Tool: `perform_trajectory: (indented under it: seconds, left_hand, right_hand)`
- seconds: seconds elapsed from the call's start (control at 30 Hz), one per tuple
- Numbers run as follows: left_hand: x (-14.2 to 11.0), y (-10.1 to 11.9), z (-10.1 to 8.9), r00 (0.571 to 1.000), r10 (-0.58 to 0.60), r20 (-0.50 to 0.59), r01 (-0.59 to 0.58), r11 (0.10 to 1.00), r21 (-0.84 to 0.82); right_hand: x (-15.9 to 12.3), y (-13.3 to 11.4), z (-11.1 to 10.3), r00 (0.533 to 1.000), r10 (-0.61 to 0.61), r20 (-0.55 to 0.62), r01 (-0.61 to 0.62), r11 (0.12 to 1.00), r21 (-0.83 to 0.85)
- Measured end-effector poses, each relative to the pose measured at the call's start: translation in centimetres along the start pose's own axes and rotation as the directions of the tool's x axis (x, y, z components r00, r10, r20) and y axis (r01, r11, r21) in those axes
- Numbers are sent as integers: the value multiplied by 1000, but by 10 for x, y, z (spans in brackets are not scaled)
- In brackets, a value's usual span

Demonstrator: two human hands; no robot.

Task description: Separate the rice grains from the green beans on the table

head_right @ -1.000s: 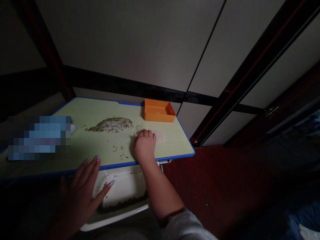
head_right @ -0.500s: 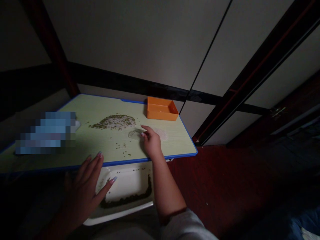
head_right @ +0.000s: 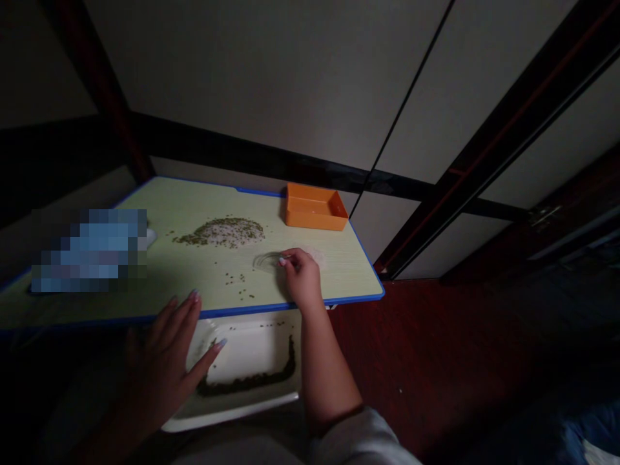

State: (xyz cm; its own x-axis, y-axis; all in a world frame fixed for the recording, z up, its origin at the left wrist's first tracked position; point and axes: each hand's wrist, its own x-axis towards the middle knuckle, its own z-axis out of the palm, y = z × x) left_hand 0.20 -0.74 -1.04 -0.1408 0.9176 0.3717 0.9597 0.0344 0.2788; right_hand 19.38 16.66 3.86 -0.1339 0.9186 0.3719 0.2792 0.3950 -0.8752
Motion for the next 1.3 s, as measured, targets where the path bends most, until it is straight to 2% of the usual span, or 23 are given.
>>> perform_trajectory:
  seconds: [0.1,0.2,0.33,0.47,0.53,0.6,0.73,0.83,1.03,1.3]
  left_hand:
    - [0,-1,0,1000,0,4,0,1000,6]
    - [0,-1,1,1000,-4,13,4,1000,3]
    - [-1,-1,1,1000,-15,13,15,1000,-6]
    - [-1,0,-2,1000,-21,23,21,1000,-13]
    - [0,1,-3,999,-23,36,23,1000,-17]
    - [0,1,-4,999,-20,36,21,1000,-17]
    - [1,2,-5,999,-30,34,31,999,-22]
    - [1,2,-5,999,-25,36,26,999,-27]
    - [0,1,-2,999,-35,27,37,999,-40]
    - [0,1,-3,999,-33,35,35,998,-51]
  right_hand:
    - [-3,-2,-5,996,78,54,-81,995,56]
    - [-4,-4,-11,985,128,113,-115,987,-109]
    - [-4,-11,-17,988,151,-10,-139,879,-455]
    - [-4,-17,-20,973,144,-179,-223,778,-588]
    - [-5,-17,-20,967,101,-236,-224,778,-586]
    - [-6,-17,-18,968,68,-241,-191,820,-539]
    - [-8,-14,-9,997,48,-57,-65,932,-357]
    - [-9,-15,-1,999,13,32,-1,938,-346]
    - [-3,-19,6,999,-17,-28,2,874,-485]
    - [3,-17,4,995,-46,-91,-1,891,-454]
